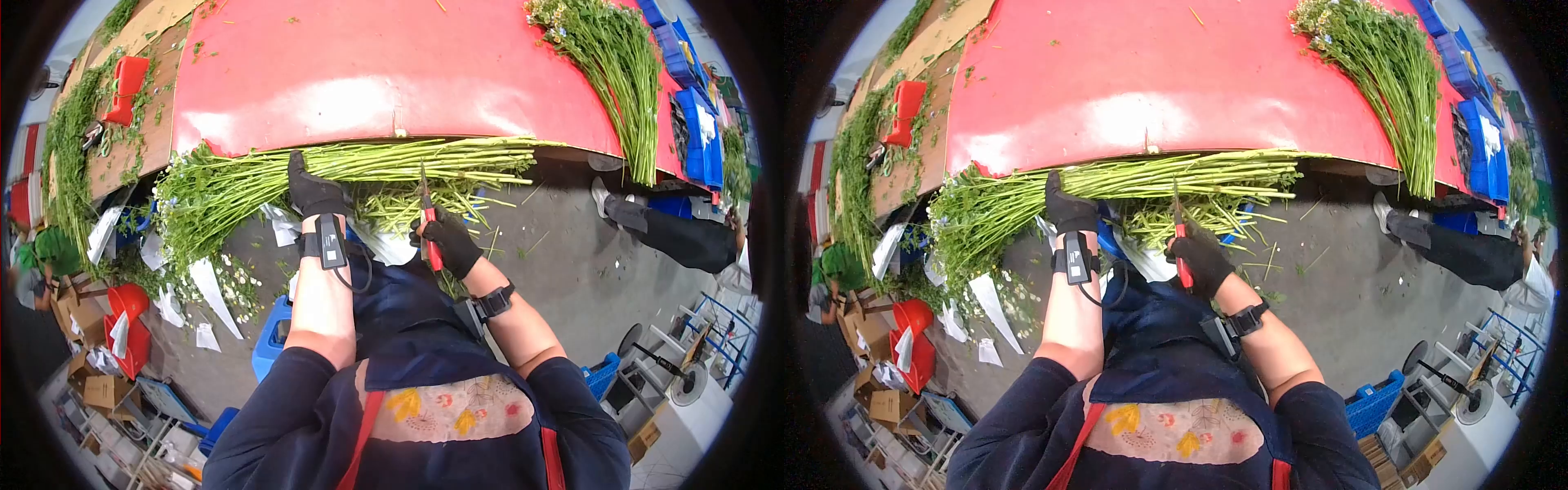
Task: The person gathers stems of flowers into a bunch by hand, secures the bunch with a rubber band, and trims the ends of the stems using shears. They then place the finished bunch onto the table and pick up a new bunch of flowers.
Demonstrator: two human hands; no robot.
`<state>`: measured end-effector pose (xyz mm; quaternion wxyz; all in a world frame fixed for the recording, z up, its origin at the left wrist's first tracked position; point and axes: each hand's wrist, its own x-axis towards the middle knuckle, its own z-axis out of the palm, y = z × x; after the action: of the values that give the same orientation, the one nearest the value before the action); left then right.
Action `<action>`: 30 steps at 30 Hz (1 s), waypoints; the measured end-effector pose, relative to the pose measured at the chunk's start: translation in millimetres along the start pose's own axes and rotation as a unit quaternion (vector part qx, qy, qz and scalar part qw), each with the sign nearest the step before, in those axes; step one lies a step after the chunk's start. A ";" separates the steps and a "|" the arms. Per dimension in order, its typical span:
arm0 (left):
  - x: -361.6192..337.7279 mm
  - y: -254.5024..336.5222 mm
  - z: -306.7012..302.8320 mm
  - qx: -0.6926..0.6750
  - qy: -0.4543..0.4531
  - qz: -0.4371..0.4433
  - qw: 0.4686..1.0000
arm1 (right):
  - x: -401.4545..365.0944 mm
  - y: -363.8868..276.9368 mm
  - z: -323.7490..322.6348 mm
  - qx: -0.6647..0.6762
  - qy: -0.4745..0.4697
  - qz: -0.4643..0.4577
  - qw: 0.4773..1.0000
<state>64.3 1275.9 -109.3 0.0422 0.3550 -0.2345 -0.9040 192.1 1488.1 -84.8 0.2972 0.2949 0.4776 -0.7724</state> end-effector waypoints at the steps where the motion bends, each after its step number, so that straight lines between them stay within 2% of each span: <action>1: 9.7 -1.3 -9.0 0.006 0.005 0.002 1.000 | 3.8 4.3 0.2 -0.006 0.006 -0.013 1.000; 4: 19.6 -4.3 -11.6 0.012 0.038 0.019 0.999 | 0.8 4.0 2.6 0.010 0.013 -0.002 1.000; 7: 20.7 -3.5 -10.0 0.027 0.072 0.028 0.997 | -3.6 1.4 -1.6 -0.065 0.045 0.028 0.996; 10: 23.0 -0.3 -10.0 0.033 0.089 0.001 0.995 | -24.3 -12.6 11.1 -0.036 0.061 -0.003 0.997; 13: 33.8 -2.9 -15.5 0.033 0.092 0.014 0.995 | -9.6 35.5 -36.7 -0.066 -0.020 -0.002 0.998; 15: 34.3 -2.7 -19.1 0.038 0.090 0.018 0.995 | -9.9 35.2 -39.9 -0.229 -0.052 -0.115 0.965; 17: 26.4 -0.6 -11.5 0.058 0.084 0.016 0.995 | -19.1 2.7 -13.8 -0.076 -0.022 0.023 0.997; 20: 36.6 -1.4 -15.3 0.052 0.105 0.018 0.993 | -5.8 -11.0 -1.3 -0.057 -0.030 -0.040 0.997; 21: 33.9 -0.1 -11.8 0.061 0.101 0.018 0.993 | 6.8 -6.8 -8.6 -0.085 -0.056 0.007 0.995; 24: 27.9 0.0 -9.4 0.087 0.102 0.021 0.991 | 10.3 -1.4 -11.5 -0.160 -0.036 -0.061 0.984; 28: 33.9 -1.5 -13.5 0.089 0.098 0.027 0.991 | 10.5 13.5 -9.9 -0.013 -0.036 -0.082 0.996; 30: 30.9 -0.4 -10.3 0.083 0.088 0.018 0.992 | 3.5 6.7 -2.0 -0.026 -0.007 -0.087 0.996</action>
<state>48.1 1264.7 -135.2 0.0494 0.4312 -0.3107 -0.8456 195.1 1486.8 -91.9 0.2396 0.2386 0.5190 -0.7850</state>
